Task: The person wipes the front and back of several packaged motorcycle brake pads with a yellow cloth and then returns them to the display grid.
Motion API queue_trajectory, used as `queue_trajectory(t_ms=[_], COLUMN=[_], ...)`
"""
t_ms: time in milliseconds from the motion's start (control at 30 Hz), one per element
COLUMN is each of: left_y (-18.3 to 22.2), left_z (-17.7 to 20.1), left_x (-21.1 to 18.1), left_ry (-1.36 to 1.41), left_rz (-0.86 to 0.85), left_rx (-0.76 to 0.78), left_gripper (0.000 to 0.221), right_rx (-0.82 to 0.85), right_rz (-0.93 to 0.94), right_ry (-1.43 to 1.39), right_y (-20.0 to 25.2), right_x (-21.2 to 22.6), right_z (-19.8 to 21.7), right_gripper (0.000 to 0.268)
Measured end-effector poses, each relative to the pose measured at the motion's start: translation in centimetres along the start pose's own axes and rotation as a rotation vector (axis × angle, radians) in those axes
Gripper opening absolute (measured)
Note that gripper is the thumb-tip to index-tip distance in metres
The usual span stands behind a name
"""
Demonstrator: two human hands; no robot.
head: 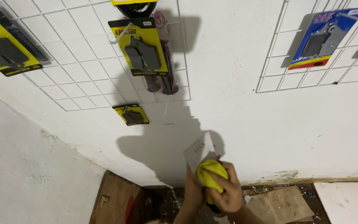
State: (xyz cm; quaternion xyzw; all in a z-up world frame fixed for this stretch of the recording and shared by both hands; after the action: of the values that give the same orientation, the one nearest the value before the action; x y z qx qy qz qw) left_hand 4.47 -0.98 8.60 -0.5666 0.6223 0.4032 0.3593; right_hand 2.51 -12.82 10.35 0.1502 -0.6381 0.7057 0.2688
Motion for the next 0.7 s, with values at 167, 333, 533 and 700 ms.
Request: queue_trajectory(t_ms=[167, 333, 533, 700], left_y=[-0.9, -1.9, -1.2, -0.3], left_z=[3.8, 5.2, 4.7, 4.6], left_x=[8.1, 8.4, 7.7, 9.7], left_ry=[-0.329, -0.737, -0.198, -0.359], left_rz=[0.021, 0.006, 0.02, 0.297], left_rx=[-0.003, -0.022, 0.005, 0.054], left_gripper=[0.056, 0.076, 0.055, 0.075], right_rx=[-0.117, -0.028, -0.042, -0.096], right_rz=[-0.104, -0.082, -0.1, -0.185], right_ry=[0.096, 0.089, 0.094, 0.195], right_y=[-4.6, -2.1, -1.9, -4.8], right_x=[1.5, 1.1, 0.2, 1.9], right_z=[2.1, 1.1, 1.8, 4.1], right_gripper=[0.04, 0.038, 0.043, 0.038])
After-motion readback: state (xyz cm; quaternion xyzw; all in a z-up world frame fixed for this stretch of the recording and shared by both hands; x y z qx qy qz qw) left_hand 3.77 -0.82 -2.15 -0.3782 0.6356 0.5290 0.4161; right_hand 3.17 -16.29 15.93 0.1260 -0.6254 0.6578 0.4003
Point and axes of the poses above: each hand's wrist, its own y-axis away from the middle knuckle, its own z-axis out of the back of the hand, x = y × z, the point moved 4 cm from there along -y, towards the middle knuckle, and after that the axes turned 5 degrees about z, right-handed, at the moved point
